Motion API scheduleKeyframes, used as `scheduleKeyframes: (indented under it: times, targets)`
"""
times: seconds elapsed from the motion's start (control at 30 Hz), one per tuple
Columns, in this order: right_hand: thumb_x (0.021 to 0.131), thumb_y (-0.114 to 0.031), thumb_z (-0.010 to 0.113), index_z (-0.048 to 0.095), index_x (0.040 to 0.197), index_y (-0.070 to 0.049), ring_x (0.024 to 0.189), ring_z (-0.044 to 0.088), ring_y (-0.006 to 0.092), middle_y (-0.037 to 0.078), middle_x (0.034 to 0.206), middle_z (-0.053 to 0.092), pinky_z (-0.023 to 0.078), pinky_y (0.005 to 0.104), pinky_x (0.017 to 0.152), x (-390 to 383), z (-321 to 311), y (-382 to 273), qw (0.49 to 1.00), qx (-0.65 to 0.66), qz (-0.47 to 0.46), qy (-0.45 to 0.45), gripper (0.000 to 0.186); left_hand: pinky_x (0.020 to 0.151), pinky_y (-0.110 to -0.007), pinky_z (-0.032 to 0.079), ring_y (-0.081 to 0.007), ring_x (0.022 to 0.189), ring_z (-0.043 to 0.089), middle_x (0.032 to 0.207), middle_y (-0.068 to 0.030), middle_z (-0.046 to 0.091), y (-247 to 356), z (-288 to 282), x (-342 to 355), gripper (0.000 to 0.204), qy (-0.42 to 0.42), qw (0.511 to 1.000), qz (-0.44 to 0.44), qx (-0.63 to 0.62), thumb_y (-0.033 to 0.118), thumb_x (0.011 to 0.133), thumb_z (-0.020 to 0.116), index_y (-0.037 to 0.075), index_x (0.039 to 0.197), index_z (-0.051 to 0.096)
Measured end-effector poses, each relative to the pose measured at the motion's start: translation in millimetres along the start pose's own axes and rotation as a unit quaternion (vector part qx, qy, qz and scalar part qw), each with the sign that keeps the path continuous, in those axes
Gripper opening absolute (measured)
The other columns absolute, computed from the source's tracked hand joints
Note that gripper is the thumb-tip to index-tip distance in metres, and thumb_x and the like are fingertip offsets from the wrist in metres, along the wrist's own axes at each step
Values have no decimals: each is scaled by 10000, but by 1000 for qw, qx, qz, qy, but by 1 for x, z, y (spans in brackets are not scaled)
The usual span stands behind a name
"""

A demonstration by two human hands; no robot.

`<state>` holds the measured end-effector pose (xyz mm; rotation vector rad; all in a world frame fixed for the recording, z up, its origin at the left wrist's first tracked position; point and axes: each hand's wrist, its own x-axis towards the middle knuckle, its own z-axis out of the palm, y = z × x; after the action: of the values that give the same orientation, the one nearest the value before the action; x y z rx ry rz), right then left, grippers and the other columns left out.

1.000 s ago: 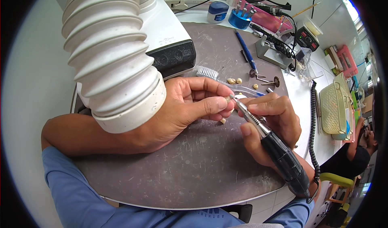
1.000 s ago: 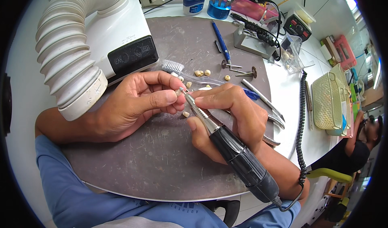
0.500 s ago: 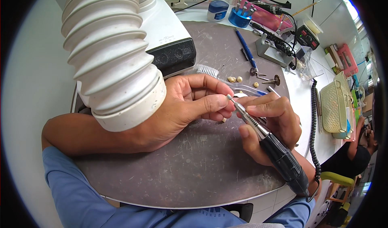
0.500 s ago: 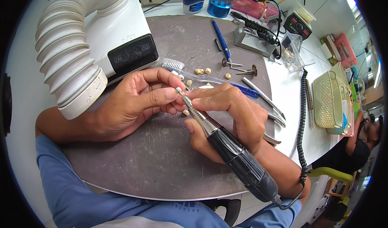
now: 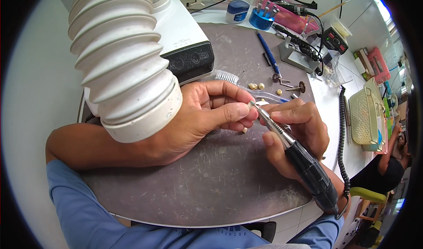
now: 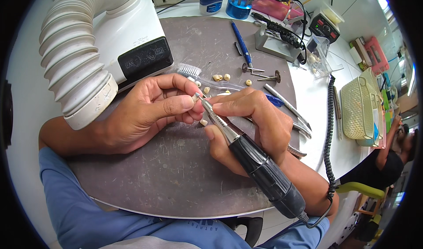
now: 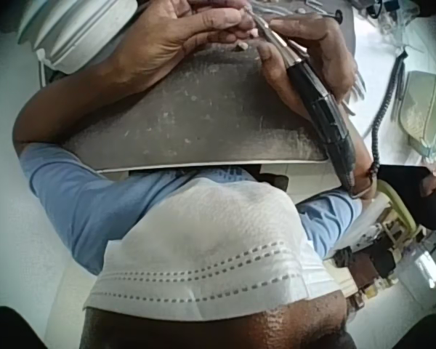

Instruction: The person compares two dental molds by hand and then uses a rotary tool to shape and refine small dental prosthetic pieces on a workbench.

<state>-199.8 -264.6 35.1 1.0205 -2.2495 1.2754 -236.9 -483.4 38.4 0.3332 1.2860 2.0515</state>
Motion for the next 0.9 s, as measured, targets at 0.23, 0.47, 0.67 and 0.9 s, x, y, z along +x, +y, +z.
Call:
scheduleKeyframes:
  times: [0.23,0.47,0.67,0.9]
  targets:
    - [871,-102,668,484,1028,39,913,669,253,189,918,617,518,329,809,-1,0,1,1000,-6,12,3,280,873,-259,515,-139,966,635,1035,-94,656,-1,-1,1,202,-3,1000,5,-9,114,949,609,15,1119,564]
    - [862,-78,665,493,1025,47,904,675,261,197,923,621,520,332,804,2,2,1,1000,-17,-25,-5,268,868,-255,518,-131,963,637,1034,-96,656,-2,-2,1,202,-9,1000,3,-5,119,946,614,13,1113,570]
    - [717,-20,745,582,915,45,778,716,265,203,853,698,565,316,705,2,6,1,997,23,-11,75,265,868,-255,518,-132,960,638,1030,-97,658,-2,-1,2,197,-8,1000,2,-4,119,944,617,14,1105,576]
    - [866,-78,662,495,1025,42,916,675,267,195,933,621,520,337,811,2,0,0,1000,3,-7,-4,260,876,-260,518,-138,966,636,1041,-104,654,-1,-2,1,205,-12,1000,1,-10,122,943,618,7,1107,571]
